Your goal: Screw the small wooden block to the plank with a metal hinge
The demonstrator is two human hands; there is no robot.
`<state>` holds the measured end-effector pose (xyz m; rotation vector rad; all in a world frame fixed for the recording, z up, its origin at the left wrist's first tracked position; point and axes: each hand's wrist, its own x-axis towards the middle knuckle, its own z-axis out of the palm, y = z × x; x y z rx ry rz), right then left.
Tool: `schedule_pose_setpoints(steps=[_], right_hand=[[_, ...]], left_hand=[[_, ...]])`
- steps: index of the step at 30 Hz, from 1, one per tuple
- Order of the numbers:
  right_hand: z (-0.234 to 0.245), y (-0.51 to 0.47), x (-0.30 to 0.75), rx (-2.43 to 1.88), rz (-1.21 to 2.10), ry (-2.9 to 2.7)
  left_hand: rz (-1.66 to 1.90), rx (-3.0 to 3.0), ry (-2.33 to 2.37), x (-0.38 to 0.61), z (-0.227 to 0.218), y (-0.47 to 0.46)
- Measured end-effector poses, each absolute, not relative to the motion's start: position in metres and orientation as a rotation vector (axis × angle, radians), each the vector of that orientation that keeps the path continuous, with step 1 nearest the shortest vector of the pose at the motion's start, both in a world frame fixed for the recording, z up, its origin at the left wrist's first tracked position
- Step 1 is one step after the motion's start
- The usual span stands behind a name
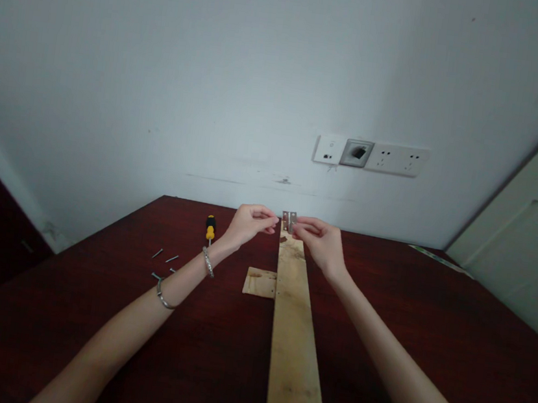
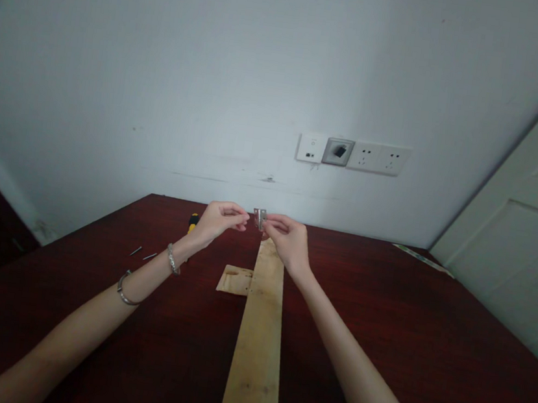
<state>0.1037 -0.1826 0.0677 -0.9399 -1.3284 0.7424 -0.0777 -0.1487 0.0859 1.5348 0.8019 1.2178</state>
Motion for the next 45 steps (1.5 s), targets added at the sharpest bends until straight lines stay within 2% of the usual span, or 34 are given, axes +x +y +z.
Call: schedule_pose_setpoints(steps=[7, 12, 15, 25, 32, 42, 45], right_hand=[[0.062, -0.190, 0.096, -0.967, 0.469, -1.439], [0.057, -0.191, 0.094, -0.945, 0.072, -1.688], [0.053, -0.188, 0.095, -0.899, 0.011, -1.738], [0.053, -0.186, 0.100, -0.912, 0.013, -1.741], [0.056, -0.188, 0.095, -0.930, 0.260, -1.614], [0.058, -0.190, 0.088, -0.970, 0.392, -1.572], [0.059, -0.188, 0.088, -0.954, 0.584, -1.437]], left_hand=[[1.146, 1.524, 0.802, -0.067, 0.085, -0.160], [1.192, 1.449, 0.706, -0.063, 0.081, -0.163], [1.209, 1.413, 0.691, -0.062, 0.077, -0.161], [1.141, 1.302, 0.597, -0.065, 0.070, -0.152], [1.058, 1.236, 0.479, -0.070, 0.067, -0.143], [1.109, 1.290, 0.532, -0.068, 0.069, -0.146], [1.150, 1.305, 0.549, -0.067, 0.069, -0.145]])
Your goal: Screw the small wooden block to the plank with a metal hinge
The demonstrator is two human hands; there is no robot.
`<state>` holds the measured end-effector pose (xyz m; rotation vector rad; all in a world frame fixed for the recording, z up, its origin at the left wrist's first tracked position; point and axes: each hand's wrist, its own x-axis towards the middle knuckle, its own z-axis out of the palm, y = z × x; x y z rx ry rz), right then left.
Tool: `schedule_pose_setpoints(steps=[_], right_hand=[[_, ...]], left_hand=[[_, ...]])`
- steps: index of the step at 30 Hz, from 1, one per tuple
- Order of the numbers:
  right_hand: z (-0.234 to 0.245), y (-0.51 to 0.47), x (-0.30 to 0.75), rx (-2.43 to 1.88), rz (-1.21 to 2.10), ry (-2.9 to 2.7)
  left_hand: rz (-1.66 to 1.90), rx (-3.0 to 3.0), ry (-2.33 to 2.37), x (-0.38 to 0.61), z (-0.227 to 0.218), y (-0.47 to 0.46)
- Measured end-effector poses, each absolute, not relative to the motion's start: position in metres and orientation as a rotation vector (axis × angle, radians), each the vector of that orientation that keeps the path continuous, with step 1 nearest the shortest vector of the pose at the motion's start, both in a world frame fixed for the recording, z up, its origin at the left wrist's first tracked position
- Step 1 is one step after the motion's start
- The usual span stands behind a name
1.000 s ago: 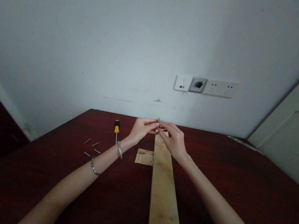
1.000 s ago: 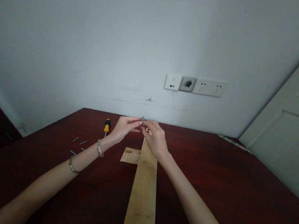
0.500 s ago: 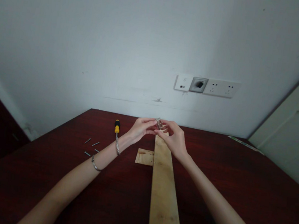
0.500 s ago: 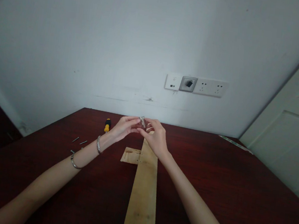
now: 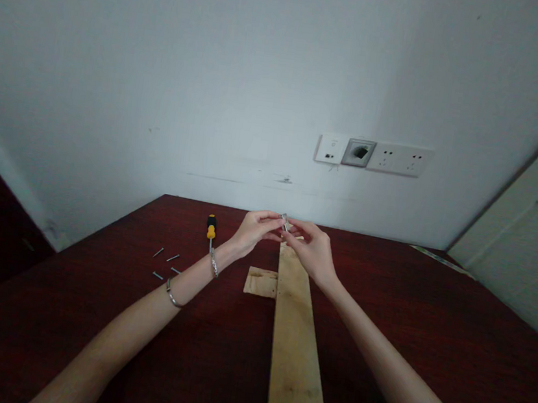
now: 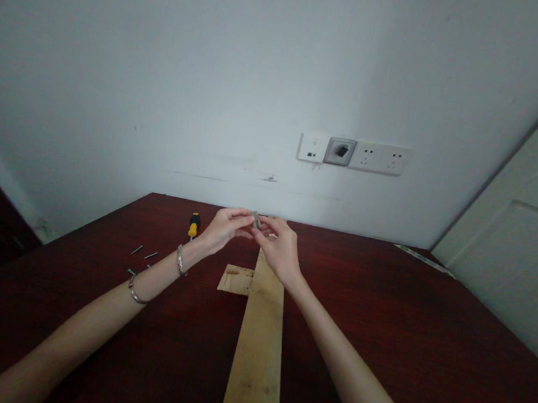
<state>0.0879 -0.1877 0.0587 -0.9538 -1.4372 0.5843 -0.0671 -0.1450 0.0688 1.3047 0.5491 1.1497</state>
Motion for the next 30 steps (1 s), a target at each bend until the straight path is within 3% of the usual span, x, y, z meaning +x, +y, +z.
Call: schedule_pose_setpoints(steps=[16, 30], right_hand=[[0.060, -0.180, 0.095, -0.918, 1.124, -1.200], [0.060, -0.180, 0.103, -0.992, 1.057, -1.320]], left_hand=[[1.084, 1.498, 0.579, -0.070, 0.072, -0.148], [1.112, 1.454, 0.681, -0.071, 0.066, -0.136]])
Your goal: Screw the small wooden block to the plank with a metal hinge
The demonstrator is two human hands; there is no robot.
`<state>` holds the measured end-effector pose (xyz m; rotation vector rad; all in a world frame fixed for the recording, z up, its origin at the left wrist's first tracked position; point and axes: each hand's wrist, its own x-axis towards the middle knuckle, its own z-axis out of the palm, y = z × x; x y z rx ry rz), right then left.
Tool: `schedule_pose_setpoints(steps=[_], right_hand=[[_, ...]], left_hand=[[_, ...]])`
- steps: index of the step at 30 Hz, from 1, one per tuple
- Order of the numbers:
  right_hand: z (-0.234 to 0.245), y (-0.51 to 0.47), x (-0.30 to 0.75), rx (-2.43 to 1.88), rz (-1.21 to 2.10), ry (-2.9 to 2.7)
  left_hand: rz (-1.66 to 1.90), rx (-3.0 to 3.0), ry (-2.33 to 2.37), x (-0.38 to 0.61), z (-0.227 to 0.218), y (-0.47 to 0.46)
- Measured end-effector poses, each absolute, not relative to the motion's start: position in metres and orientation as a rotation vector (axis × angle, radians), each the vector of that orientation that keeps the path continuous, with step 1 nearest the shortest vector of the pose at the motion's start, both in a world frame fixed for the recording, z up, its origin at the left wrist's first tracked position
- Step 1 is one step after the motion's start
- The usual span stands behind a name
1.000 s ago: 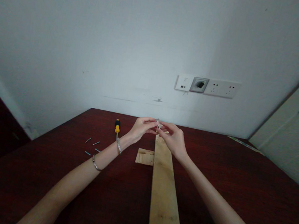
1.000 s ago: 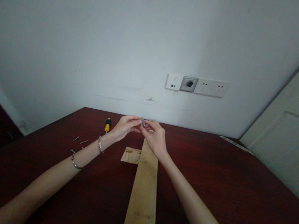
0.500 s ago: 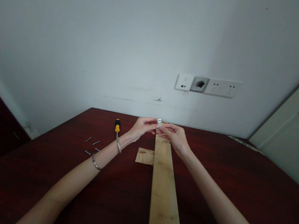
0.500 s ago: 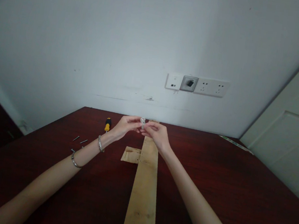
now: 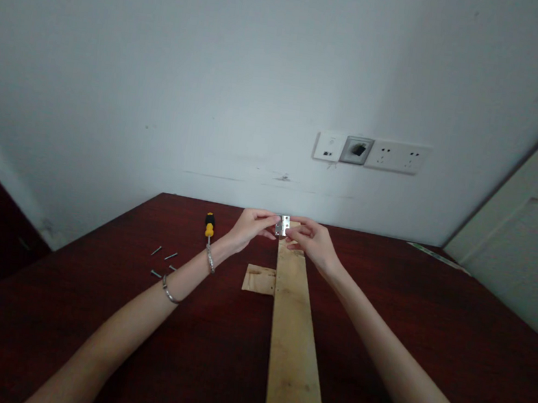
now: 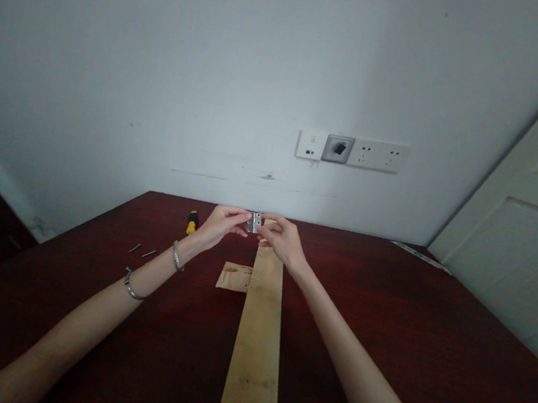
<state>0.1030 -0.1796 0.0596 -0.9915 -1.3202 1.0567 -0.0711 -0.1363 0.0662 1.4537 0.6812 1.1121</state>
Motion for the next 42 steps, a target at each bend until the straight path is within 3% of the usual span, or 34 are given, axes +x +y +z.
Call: schedule_pose_setpoints(steps=[13, 42], right_hand=[[0.049, -0.175, 0.112, -0.999, 0.547, -1.806], [0.070, -0.186, 0.127, -0.977, 0.334, -2.021]], left_hand=[[1.004, 1.477, 0.732, -0.072, 0.071, -0.140], [0.812, 1.653, 0.483, -0.075, 0.065, -0.143]])
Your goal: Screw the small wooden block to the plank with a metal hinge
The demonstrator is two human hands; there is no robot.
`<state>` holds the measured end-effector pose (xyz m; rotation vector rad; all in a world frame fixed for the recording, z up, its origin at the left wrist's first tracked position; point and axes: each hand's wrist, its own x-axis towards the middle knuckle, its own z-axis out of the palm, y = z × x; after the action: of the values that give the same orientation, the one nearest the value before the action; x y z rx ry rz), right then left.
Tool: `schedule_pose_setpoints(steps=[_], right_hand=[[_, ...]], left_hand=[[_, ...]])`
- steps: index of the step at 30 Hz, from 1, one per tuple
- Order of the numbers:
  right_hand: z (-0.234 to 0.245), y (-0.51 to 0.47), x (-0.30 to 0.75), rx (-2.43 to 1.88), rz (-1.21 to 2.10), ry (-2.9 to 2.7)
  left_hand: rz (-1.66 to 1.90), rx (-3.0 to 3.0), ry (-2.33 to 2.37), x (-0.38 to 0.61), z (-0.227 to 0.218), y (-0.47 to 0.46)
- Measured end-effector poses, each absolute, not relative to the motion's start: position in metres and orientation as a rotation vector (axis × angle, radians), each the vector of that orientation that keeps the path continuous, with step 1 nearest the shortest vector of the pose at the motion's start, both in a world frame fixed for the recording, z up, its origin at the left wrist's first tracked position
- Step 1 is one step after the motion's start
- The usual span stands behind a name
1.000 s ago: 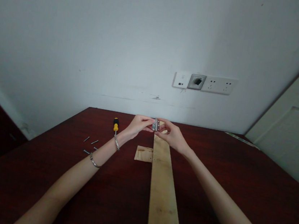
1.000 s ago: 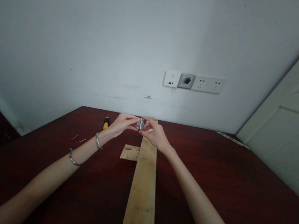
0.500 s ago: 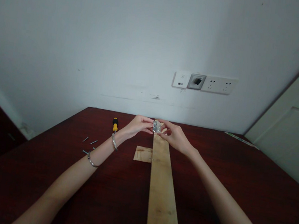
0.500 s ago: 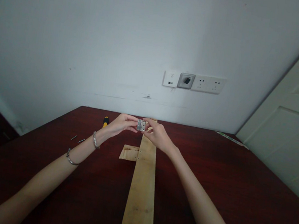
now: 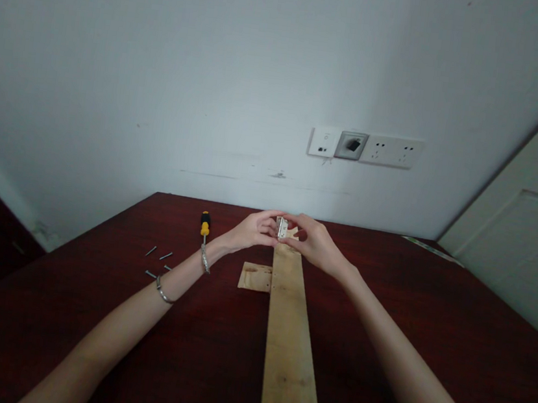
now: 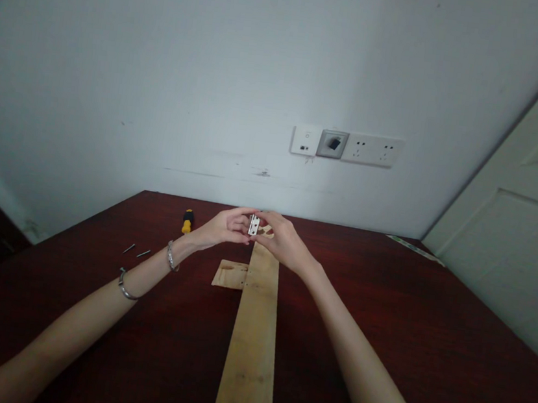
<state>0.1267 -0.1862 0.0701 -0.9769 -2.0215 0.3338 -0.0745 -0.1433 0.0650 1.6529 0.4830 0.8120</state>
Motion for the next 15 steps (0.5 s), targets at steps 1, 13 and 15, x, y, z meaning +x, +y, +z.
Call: schedule_pose_setpoints(steps=[1, 13, 15], right_hand=[[0.070, -0.186, 0.127, -0.968, 0.331, -2.029], [0.073, -0.188, 0.128, -0.982, 0.376, -2.097], [0.072, -0.188, 0.129, -1.010, 0.384, -2.099]], left_hand=[[0.826, 1.689, 0.501, -0.074, 0.065, -0.143], [0.827, 2.205, 0.618, -0.086, 0.062, -0.134], [0.801, 2.350, 0.619, -0.088, 0.064, -0.134]])
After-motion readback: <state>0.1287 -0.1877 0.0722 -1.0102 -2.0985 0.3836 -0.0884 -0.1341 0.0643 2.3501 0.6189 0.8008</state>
